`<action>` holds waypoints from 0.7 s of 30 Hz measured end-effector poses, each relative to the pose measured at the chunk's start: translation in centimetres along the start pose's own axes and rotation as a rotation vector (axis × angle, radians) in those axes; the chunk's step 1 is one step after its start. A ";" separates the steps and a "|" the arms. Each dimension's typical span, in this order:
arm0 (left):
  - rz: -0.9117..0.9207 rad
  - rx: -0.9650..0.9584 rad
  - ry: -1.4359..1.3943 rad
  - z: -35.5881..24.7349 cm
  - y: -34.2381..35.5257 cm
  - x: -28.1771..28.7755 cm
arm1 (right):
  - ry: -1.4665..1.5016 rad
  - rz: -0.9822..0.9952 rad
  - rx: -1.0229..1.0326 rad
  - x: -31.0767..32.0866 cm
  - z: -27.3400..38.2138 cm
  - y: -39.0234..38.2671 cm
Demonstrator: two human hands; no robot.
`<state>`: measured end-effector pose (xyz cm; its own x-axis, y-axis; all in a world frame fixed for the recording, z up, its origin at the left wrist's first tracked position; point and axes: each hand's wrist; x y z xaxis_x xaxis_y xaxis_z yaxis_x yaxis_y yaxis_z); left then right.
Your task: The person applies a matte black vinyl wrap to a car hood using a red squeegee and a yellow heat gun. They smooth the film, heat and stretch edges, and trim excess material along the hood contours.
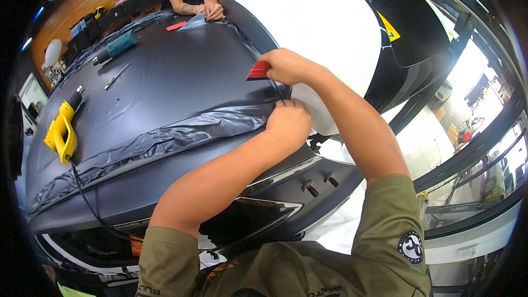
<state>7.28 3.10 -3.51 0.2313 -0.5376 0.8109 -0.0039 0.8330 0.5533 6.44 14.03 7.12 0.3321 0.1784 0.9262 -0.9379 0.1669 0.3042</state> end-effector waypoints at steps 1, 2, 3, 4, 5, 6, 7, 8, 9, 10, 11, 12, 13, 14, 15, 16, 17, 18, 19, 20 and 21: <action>0.007 0.039 0.040 -0.1 -0.1 0.6 | -0.029 -0.001 -0.031 -0.1 0.1 0.5; 0.015 0.082 0.086 -0.1 -0.4 1.7 | -0.033 -0.019 0.001 -0.3 -0.1 0.9; 0.024 0.125 0.132 0.1 -0.6 2.4 | -0.020 0.015 0.007 -0.6 -0.4 1.3; 0.074 0.105 0.118 0.4 -0.4 2.5 | -0.007 0.048 0.013 -1.0 -0.9 1.8; 0.051 0.113 0.149 0.4 -0.4 2.4 | 0.000 0.084 0.028 -1.0 -0.8 2.3; 0.029 0.121 0.180 0.2 -0.5 2.2 | -0.019 0.097 0.041 -1.0 -0.8 2.7; 0.007 0.127 0.211 0.1 -0.4 2.0 | -0.038 0.110 0.053 -0.9 -0.8 3.2; -0.056 0.138 0.176 0.0 -0.2 1.4 | -0.054 0.136 0.060 -1.1 -0.9 3.4; -0.119 0.149 0.141 0.2 0.1 0.9 | -0.060 0.146 0.084 -1.3 -1.2 4.0; -0.181 0.161 0.107 0.5 0.6 0.3 | -0.067 0.155 0.108 -1.2 -1.5 4.8; -0.331 0.120 0.093 1.2 1.1 0.5 | -0.068 0.173 0.122 -1.4 -2.0 5.1; -0.324 0.132 0.066 1.6 1.2 0.5 | -0.090 0.220 0.080 -0.9 -1.2 5.6; -0.317 0.145 0.040 1.8 1.1 0.5 | -0.098 0.227 0.102 -1.1 -1.1 6.1; -0.327 0.157 -0.013 1.9 0.9 0.6 | -0.114 0.236 0.122 -1.1 -1.0 6.5; -0.338 0.170 -0.066 1.9 0.7 0.7 | -0.129 0.244 0.144 -1.2 -0.8 6.8; -0.349 0.183 -0.118 2.0 0.4 0.9 | -0.132 0.258 0.108 -1.2 -0.6 7.1; -0.350 0.206 -0.148 2.2 0.6 1.3 | -0.143 0.273 0.119 -1.3 -0.8 7.5; -0.351 0.228 -0.178 2.3 0.9 1.6 | -0.154 0.288 0.131 -1.4 -1.2 7.8; -0.352 0.248 -0.209 2.4 1.2 1.8 | -0.164 0.302 0.142 -1.4 -1.6 8.1; -0.324 0.223 -0.210 2.2 0.8 1.9 | -0.150 0.326 0.102 -1.6 -1.5 8.2; -0.368 0.270 -0.270 2.7 0.9 1.8 | -0.129 0.333 0.102 -1.7 -1.7 8.4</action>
<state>5.09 2.53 -0.99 0.0056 -0.8322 0.5544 -0.2284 0.5387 0.8109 -1.86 16.75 7.73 -0.0024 0.0815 0.9967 -0.9998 0.0213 -0.0041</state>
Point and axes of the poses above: each hand's wrist, its own y-axis towards the middle knuckle, its own x-axis out of the back of the hand, z = x × y, and after that the axes turned 10 degrees about -z, right-handed
